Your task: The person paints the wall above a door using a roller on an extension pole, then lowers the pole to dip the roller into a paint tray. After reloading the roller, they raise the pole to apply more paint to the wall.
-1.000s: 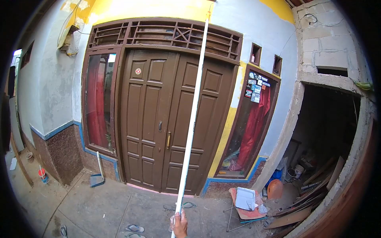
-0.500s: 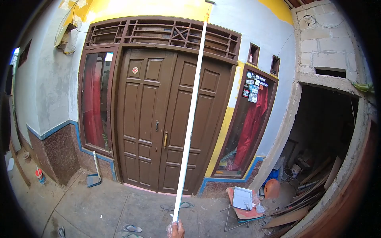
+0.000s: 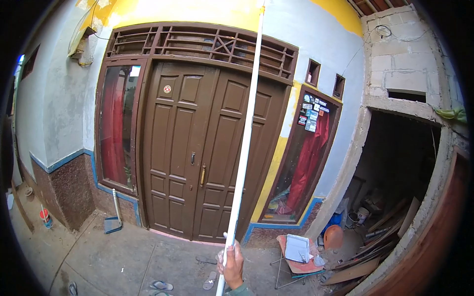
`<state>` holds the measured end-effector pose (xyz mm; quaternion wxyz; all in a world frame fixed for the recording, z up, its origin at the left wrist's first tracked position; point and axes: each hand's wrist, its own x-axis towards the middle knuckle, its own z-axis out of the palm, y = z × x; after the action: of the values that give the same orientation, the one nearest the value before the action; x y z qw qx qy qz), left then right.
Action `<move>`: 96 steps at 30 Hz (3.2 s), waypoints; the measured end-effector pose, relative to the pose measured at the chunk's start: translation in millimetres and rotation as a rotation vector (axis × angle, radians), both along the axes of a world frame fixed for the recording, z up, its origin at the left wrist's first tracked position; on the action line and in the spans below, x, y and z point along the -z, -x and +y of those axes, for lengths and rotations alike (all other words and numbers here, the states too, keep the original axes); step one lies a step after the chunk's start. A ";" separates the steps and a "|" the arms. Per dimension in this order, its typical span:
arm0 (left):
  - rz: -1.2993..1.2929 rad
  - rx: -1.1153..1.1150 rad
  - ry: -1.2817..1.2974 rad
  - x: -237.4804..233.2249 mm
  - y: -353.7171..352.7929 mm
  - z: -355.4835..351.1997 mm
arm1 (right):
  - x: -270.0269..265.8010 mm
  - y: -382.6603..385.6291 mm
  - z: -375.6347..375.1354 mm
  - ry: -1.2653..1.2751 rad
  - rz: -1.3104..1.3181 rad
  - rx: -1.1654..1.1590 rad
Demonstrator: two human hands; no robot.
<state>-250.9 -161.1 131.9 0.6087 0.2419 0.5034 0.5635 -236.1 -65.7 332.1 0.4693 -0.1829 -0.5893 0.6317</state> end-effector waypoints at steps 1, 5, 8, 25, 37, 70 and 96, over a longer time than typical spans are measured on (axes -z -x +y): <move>0.037 -0.089 -0.097 -5.1 -1.3 1.2 | -9.5 0.7 0.0 -0.010 0.024 -0.025; -0.034 -0.072 -0.355 -75.7 7.5 -5.0 | -44.6 0.2 -4.8 -0.032 0.077 -0.082; -0.192 -0.061 -0.389 -108.6 5.6 -7.9 | -70.5 -4.0 -12.5 -0.081 0.090 -0.123; 0.180 -0.179 -0.679 -239.7 -55.5 -89.3 | -120.0 -81.1 -78.4 -0.393 0.086 0.006; 0.560 -0.167 -0.829 -295.0 -55.2 -102.0 | -36.5 -184.1 -272.7 -0.153 -0.033 0.051; 0.981 -0.512 -1.021 -465.2 -69.8 -111.4 | -142.2 -220.3 -328.6 -0.005 0.400 -0.340; 1.026 -0.519 -1.111 -442.8 -19.4 -67.5 | -121.0 -177.2 -321.4 0.012 0.317 -0.196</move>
<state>-231.5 -228.7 574.7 -0.0590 0.6138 0.4068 0.6740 -58.9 -387.1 453.1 0.4914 -0.0255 -0.5193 0.6988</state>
